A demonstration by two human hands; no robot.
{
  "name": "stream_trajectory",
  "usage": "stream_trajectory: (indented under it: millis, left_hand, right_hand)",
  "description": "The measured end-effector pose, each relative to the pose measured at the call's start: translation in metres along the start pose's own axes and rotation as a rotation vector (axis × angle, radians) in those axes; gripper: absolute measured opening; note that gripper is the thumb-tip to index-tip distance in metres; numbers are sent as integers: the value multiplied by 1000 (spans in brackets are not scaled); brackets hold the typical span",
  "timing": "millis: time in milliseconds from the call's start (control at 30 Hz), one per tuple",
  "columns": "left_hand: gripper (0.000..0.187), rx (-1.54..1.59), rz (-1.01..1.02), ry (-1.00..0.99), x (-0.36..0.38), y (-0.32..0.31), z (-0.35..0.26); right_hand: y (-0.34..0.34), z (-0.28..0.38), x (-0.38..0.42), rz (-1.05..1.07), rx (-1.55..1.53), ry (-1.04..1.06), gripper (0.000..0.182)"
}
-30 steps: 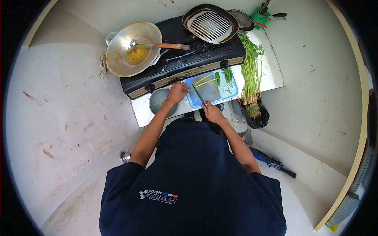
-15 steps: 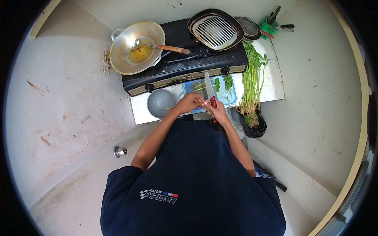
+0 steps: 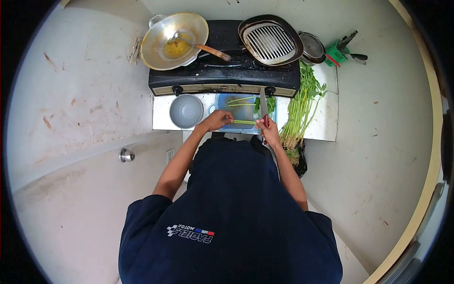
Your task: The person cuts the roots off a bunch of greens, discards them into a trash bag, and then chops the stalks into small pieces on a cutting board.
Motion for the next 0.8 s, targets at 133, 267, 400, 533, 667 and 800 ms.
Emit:
stream_trajectory:
  millis: [133,267,400,533,667,800]
  left_hand:
    - [21,1,-31,43,2,2,17]
    - [16,7,-182,24,-7,-2,41]
    - [14,32,-296,49,-9,-1,47]
    - [11,-7,-423,39,-9,2,45]
    - [8,25,-485,44,-9,9,51]
    - [9,2,-491,48,-11,14,60]
  right_hand:
    - [7,-9,-14,5,46,-9,23]
    - [5,-7,-27,34,102,30,24]
    - [2,-10,-38,37,75,55,26]
    - [10,0,-31,-51,98,80,26]
    - [19,7,-9,-155,145,88,28]
    - [22,-7,12,-162,205,40,31]
Point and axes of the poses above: each hand's wrist, its own x-axis away from the middle knuckle, its own y-axis out of the back of the hand, z = x × y, the point moved 7 cm from there along -x, towards the middle knuckle, and after that the axes turned 4 degrees about x, right-handed, at the moved point
